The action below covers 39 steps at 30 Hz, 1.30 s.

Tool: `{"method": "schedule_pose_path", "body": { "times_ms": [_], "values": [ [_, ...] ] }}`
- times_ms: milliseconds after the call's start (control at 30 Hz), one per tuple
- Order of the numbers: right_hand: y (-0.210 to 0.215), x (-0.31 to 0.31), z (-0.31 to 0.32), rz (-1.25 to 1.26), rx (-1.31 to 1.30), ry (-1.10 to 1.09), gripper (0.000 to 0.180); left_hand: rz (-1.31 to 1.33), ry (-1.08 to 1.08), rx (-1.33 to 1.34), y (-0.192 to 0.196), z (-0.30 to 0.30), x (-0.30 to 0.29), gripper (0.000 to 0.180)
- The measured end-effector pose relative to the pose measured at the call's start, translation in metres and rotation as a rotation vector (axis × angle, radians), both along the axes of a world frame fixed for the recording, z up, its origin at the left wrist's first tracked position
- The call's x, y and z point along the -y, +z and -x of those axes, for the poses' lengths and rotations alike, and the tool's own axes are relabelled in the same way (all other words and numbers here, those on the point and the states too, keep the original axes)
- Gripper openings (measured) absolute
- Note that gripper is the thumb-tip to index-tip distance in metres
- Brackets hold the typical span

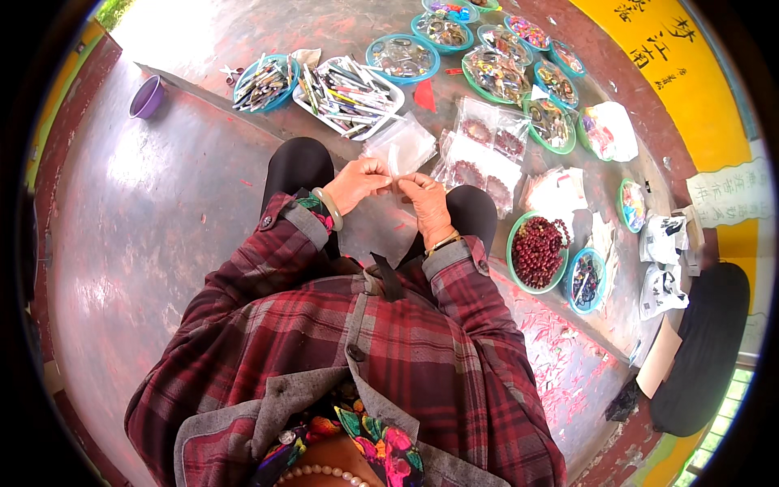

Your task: The person sits on the floor and repeatedly picks up small plastic bags and red beads from a bowl. They place the beads into the bags, seal them, and set the filled bags aside on the floor.

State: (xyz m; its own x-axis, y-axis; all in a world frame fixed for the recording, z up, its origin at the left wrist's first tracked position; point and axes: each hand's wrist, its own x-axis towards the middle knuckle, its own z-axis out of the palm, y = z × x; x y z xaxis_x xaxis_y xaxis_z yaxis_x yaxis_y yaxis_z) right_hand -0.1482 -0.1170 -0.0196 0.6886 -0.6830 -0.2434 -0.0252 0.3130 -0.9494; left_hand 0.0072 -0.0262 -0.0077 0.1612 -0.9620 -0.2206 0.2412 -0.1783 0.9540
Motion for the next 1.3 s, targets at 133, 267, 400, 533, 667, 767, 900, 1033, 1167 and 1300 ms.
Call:
{"method": "schedule_pose_path", "body": {
  "times_ms": [133, 267, 400, 533, 667, 767, 900, 1033, 1167, 1300],
  "values": [
    [-0.010, 0.004, -0.001, -0.083, 0.033, -0.022, 0.014, 0.003, 0.028, -0.074, -0.010, -0.001, 0.002, 0.006],
    [-0.010, 0.004, -0.001, -0.082, 0.033, -0.120, 0.013, -0.073, 0.105, -0.134, -0.007, 0.000, 0.004, 0.003],
    [-0.014, 0.006, -0.002, 0.068, -0.078, -0.168, 0.015, -0.041, 0.227, -0.234, -0.018, -0.003, 0.005, 0.003],
    [-0.012, 0.003, -0.006, 0.301, -0.220, -0.144, 0.018, -0.034, 0.240, -0.243, -0.022, -0.004, 0.005, 0.010],
    [-0.015, -0.003, -0.008, 0.549, -0.218, -0.103, 0.017, -0.112, 0.286, -0.067, -0.005, 0.003, 0.004, 0.025],
    [-0.020, -0.003, -0.009, 0.764, -0.254, -0.050, 0.017, -0.210, 0.288, 0.182, 0.009, 0.003, 0.003, 0.037],
    [-0.015, -0.006, -0.008, 1.027, -0.317, -0.039, 0.014, -0.273, 0.306, 0.374, 0.005, 0.001, 0.004, 0.038],
    [-0.007, -0.008, -0.008, 1.044, -0.431, -0.054, 0.014, -0.062, 0.352, 1.029, -0.033, -0.007, 0.006, 0.026],
    [-0.007, -0.003, -0.004, 0.996, -0.454, -0.086, 0.015, 0.153, 0.206, 1.114, -0.037, -0.005, 0.005, 0.017],
    [-0.013, 0.000, -0.003, 0.985, -0.458, -0.064, 0.016, 0.023, -0.006, 1.132, -0.039, 0.001, 0.004, 0.015]
  ]
}}
